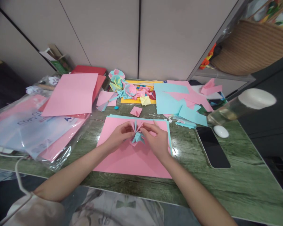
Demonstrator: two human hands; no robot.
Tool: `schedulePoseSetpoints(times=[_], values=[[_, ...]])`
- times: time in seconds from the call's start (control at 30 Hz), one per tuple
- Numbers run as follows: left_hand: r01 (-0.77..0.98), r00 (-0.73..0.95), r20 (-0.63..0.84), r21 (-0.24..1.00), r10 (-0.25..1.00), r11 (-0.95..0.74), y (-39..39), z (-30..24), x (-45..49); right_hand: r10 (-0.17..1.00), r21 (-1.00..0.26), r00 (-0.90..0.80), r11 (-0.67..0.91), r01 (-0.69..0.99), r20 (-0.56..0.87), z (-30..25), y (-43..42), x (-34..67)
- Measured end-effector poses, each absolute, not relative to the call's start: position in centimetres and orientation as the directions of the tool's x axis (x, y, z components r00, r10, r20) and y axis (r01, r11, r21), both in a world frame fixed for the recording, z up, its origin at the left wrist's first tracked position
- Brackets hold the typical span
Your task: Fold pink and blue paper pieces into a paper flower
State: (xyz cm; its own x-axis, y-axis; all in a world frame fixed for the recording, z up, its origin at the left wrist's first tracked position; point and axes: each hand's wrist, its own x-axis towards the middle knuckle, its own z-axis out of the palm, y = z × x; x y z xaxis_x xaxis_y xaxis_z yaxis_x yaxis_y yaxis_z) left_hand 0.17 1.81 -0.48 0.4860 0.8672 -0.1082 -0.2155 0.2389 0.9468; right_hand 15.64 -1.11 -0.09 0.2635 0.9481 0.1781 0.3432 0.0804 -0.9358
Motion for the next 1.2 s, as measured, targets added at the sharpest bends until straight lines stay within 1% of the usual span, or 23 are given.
schedulePoseSetpoints(times=[0.13,0.33,0.5,0.7,0.9,1.03,1.2], values=[[-0.232,0.458,-0.097,0.946,0.884,0.224,1.9,-0.5,0.2,0.946,-0.942,0.288,0.049,0.333,0.150,-0.5,-1.3,15.4],[-0.227,0.438,-0.087,0.952,0.895,0.204,1.8,-0.6,0.1,0.933,-0.890,0.274,0.090,0.446,0.232,-1.0,-1.4,15.5],[-0.166,0.389,-0.067,0.976,0.919,0.141,1.8,-0.5,0.1,0.930,-0.874,0.255,0.120,0.470,0.265,-1.2,-1.4,15.6],[-0.097,0.391,-0.069,0.989,0.918,0.116,1.7,-0.7,0.2,0.934,-0.866,0.252,0.102,0.490,0.253,-1.1,-1.2,15.7],[-0.023,0.368,-0.029,0.999,0.929,0.040,1.7,-1.2,0.4,0.947,-0.841,0.215,0.091,0.534,0.239,-0.7,-0.7,16.2],[-0.008,0.391,-0.031,0.999,0.920,0.038,1.7,-0.8,0.3,0.961,-0.854,0.155,0.123,0.506,0.230,-0.5,-0.4,16.4],[-0.009,0.407,-0.024,1.000,0.913,0.030,1.8,-0.7,0.2,0.967,-0.888,0.150,0.119,0.444,0.205,-0.7,-0.2,16.5]])
